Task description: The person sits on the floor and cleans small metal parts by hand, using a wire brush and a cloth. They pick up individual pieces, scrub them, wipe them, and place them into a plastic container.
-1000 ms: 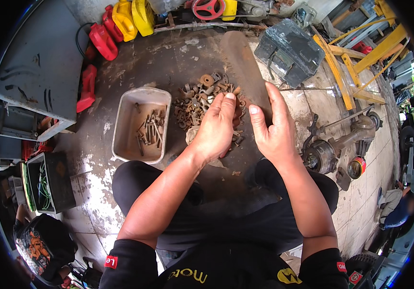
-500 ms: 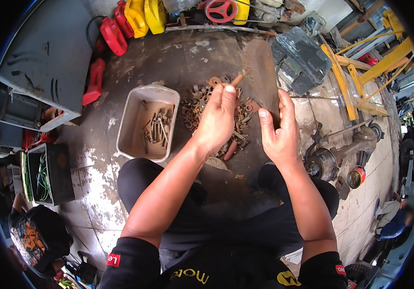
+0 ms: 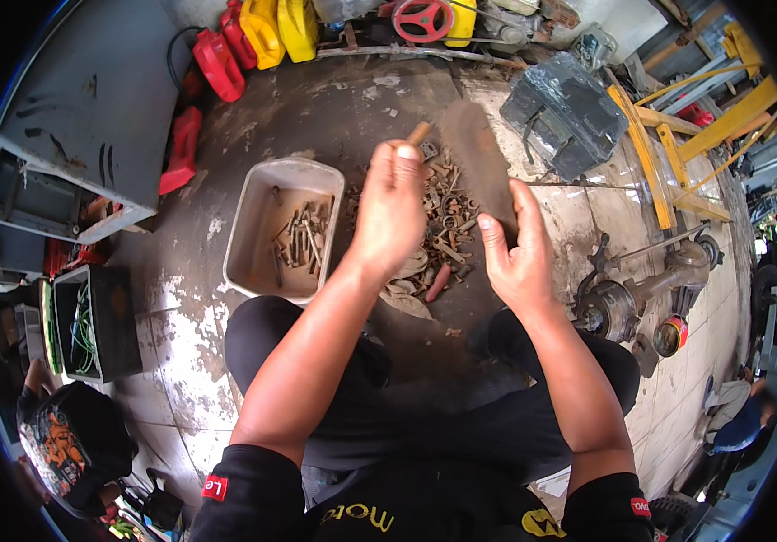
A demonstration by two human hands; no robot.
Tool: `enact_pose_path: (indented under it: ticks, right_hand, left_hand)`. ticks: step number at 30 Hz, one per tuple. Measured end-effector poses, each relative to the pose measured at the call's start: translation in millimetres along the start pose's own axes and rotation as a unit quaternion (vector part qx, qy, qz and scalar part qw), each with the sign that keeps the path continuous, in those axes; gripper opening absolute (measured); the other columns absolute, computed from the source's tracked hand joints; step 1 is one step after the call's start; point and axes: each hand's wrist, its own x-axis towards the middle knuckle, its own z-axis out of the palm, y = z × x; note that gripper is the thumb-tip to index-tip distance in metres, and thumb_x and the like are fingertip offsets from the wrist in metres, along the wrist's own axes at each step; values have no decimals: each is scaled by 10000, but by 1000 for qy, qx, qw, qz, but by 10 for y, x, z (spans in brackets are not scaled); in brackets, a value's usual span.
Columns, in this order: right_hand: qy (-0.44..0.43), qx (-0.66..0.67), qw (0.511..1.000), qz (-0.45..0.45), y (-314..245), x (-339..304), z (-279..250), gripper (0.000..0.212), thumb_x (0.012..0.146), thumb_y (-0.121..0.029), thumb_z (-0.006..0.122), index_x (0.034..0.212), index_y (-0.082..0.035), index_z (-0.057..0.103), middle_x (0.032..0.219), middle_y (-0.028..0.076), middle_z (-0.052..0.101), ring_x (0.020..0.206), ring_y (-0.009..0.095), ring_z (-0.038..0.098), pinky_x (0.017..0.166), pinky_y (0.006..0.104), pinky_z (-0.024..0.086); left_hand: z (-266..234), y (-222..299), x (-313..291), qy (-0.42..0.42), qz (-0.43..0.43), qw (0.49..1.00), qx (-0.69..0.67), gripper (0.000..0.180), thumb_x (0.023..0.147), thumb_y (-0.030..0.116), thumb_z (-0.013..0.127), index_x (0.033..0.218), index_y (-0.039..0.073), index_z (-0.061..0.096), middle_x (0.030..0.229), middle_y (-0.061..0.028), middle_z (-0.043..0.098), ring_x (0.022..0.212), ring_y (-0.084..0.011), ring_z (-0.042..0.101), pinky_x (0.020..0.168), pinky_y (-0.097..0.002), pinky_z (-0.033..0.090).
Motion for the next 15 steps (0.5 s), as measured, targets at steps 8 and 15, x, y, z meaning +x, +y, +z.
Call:
enact_pose_path:
  ticks: [8, 15]
  right_hand:
    - [-42, -66, 997, -13, 19, -14, 30, 514, 949, -187, 677, 1369, 26, 470, 1299, 268, 567, 1194, 429, 573, 995, 443, 476]
    - [9, 23, 1000, -9, -3, 33, 56, 530, 956, -165, 666, 1393, 41, 448, 1281, 271, 578, 1177, 431, 580, 1004, 424, 471]
  left_hand:
    - [-55, 40, 7, -12, 12, 993, -115, 268, 1098, 320, 403, 1059, 74, 501, 857, 21, 444, 752, -72, 380, 665, -231, 360]
    - [88, -69, -58, -29, -41, 999, -2, 286, 1097, 339, 405, 1061, 78, 518, 847, 20, 480, 762, -84, 408, 710, -255, 400]
